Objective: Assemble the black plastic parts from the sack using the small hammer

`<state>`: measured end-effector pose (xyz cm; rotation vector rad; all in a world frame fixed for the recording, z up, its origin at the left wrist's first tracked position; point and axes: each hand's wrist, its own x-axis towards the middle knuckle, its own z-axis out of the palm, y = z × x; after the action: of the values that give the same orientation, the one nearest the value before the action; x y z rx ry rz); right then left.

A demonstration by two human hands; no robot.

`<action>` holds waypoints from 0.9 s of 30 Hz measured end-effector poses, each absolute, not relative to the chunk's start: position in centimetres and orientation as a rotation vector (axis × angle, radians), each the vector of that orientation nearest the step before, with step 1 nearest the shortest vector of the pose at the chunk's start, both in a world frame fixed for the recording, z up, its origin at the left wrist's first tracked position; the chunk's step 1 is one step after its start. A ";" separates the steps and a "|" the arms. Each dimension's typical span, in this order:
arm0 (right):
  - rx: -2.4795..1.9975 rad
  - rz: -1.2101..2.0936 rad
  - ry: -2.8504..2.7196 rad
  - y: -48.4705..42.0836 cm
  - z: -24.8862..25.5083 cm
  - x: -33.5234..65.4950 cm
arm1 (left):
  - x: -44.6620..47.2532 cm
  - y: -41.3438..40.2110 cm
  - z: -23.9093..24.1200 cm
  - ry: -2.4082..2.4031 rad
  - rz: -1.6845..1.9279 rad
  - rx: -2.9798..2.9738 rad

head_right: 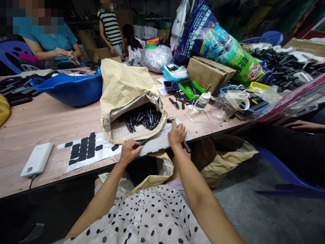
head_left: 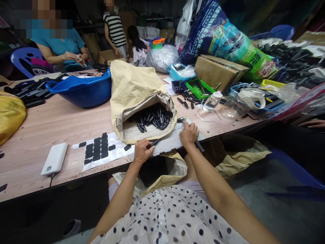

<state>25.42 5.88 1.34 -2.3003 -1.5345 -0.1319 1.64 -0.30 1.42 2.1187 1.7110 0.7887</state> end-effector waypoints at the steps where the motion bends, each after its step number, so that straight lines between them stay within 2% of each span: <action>1: -2.304 -0.134 -1.533 5.9 1.4 25.4 | 1.6 -0.7 1.5 1.678 0.814 2.137; 6: -2.307 -0.133 -1.538 5.9 1.4 25.3 | 1.7 -5.1 1.0 1.458 0.912 2.307; 12: -2.300 -0.131 -1.538 5.9 1.4 25.2 | 1.8 -8.3 -0.5 1.523 0.967 2.378; 16: -2.294 -0.130 -1.535 6.0 1.3 25.1 | 1.4 -3.8 0.6 1.752 1.206 2.064; 19: -2.292 -0.121 -1.538 6.0 1.3 25.1 | 0.8 1.6 1.8 2.058 1.252 1.705; 23: -2.295 -0.108 -1.543 6.0 1.5 25.0 | 0.0 6.6 2.0 2.275 1.106 1.443; 27: -2.299 -0.099 -1.538 5.9 1.8 24.9 | -0.4 7.9 2.1 2.312 0.832 1.370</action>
<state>24.90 5.93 1.75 -2.2993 -1.5379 -0.0995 -0.43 7.86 2.08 1.3697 2.3119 0.8319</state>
